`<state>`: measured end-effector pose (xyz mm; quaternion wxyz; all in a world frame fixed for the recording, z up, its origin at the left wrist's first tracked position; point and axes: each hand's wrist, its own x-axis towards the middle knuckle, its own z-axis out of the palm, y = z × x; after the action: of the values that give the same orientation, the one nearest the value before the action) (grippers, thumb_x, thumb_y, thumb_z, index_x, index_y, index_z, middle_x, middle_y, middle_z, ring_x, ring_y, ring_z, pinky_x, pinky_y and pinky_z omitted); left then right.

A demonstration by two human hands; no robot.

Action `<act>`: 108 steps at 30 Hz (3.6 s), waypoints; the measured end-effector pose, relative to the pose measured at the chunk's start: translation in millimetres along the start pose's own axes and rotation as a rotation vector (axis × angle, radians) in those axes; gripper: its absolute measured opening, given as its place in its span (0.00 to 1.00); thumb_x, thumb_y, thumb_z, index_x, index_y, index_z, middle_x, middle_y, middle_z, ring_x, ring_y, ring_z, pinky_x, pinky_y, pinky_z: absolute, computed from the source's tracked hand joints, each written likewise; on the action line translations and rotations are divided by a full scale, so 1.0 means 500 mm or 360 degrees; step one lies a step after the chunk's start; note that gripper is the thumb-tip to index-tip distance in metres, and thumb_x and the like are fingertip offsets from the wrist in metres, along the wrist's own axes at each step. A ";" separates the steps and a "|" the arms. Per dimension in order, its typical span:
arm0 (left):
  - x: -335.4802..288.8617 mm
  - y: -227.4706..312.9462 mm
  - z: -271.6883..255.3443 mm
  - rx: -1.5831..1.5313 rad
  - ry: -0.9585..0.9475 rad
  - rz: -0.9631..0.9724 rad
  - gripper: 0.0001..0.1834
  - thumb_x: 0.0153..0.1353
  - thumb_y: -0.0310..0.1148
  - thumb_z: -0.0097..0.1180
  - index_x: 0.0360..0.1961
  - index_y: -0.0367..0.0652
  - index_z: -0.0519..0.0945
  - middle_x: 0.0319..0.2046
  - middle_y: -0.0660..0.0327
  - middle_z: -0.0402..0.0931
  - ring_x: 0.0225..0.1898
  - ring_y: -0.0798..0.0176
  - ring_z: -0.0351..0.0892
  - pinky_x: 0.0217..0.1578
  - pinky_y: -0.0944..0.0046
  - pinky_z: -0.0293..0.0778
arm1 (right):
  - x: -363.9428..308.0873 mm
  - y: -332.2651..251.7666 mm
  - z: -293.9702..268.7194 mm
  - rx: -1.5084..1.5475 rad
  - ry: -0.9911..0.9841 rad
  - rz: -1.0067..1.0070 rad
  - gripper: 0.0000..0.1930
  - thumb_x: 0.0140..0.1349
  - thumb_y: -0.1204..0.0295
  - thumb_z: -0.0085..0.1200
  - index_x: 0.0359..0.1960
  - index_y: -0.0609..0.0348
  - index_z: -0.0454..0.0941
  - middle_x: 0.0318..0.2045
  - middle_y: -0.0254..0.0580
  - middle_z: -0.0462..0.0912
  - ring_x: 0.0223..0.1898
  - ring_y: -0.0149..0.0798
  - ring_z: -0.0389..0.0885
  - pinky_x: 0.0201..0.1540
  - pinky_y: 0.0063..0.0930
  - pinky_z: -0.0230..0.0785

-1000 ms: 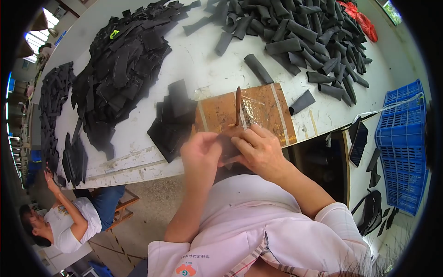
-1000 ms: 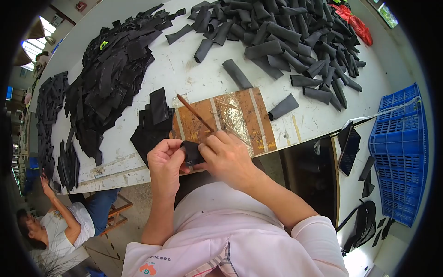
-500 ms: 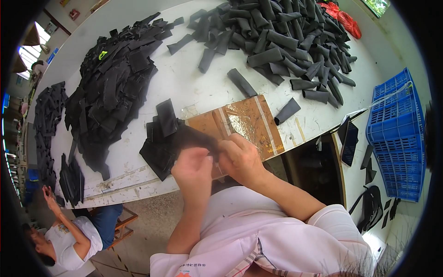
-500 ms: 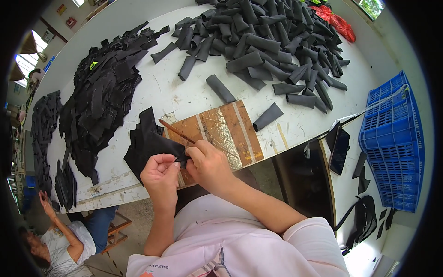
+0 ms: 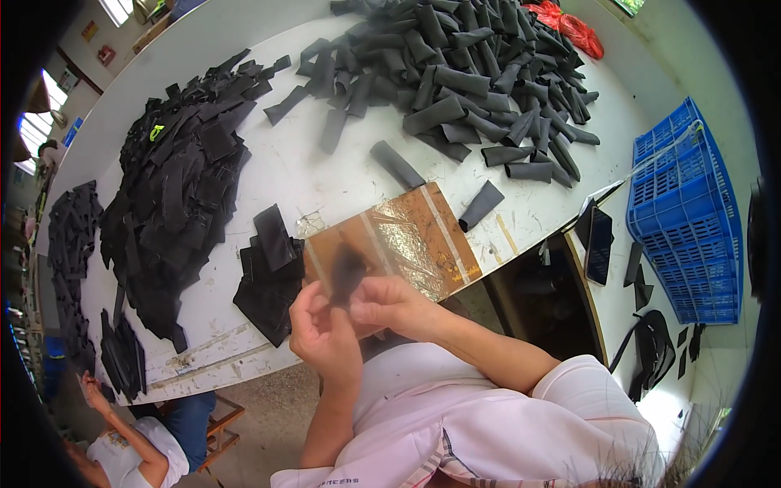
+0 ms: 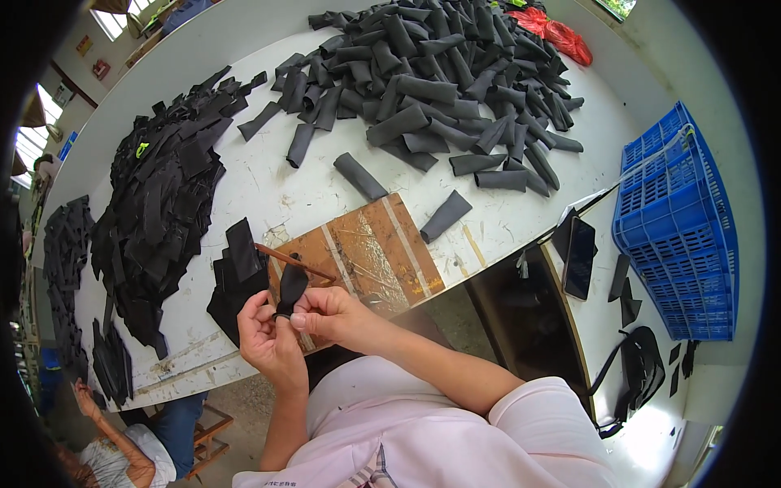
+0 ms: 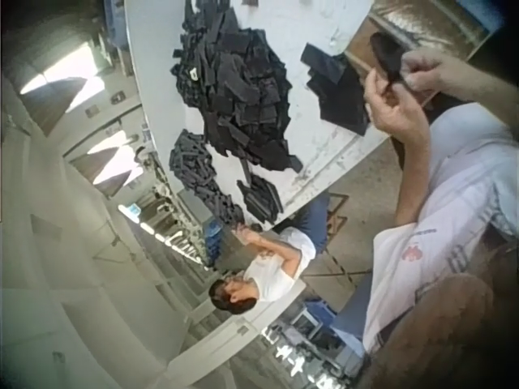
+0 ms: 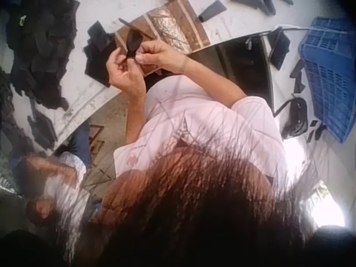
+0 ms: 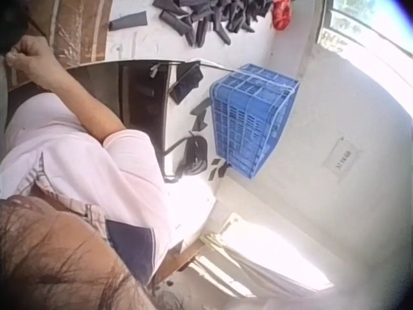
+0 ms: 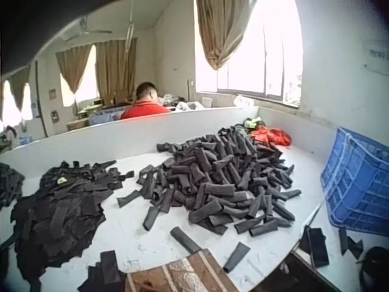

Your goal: Applying glue and assembling black foam/rubber components at a factory workstation.

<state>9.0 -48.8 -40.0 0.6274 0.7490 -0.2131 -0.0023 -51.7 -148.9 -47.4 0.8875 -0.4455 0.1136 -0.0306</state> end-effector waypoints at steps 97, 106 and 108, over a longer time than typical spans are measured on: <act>0.164 0.122 0.049 -0.0573 -0.1006 -0.0132 0.06 0.46 0.23 0.56 0.27 0.33 0.76 0.24 0.58 0.76 0.29 0.69 0.73 0.31 0.72 0.68 | 0.051 -0.126 -0.071 -0.1914 0.0055 -0.1205 0.09 0.53 0.67 0.50 0.20 0.58 0.70 0.20 0.40 0.73 0.23 0.45 0.72 0.23 0.35 0.64; 0.130 0.108 0.038 -0.0509 -0.0601 0.0262 0.09 0.50 0.24 0.54 0.33 0.33 0.75 0.31 0.56 0.75 0.30 0.68 0.74 0.34 0.71 0.69 | 0.048 -0.131 -0.073 -0.2114 -0.0001 -0.0896 0.13 0.54 0.62 0.49 0.20 0.59 0.71 0.18 0.41 0.72 0.25 0.46 0.72 0.24 0.38 0.63; 0.131 0.099 0.028 -0.0578 -0.0597 0.0259 0.08 0.53 0.26 0.52 0.34 0.31 0.74 0.33 0.55 0.75 0.32 0.67 0.74 0.34 0.72 0.70 | 0.043 -0.159 -0.056 -0.2132 -0.0060 -0.0773 0.13 0.53 0.62 0.50 0.20 0.59 0.71 0.18 0.41 0.72 0.25 0.46 0.72 0.24 0.38 0.62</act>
<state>49.4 -89.1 20.8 0.6990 0.5912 -0.3811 -0.1288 -33.5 -221.8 -4.1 0.3929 -0.9083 -0.0098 -0.1433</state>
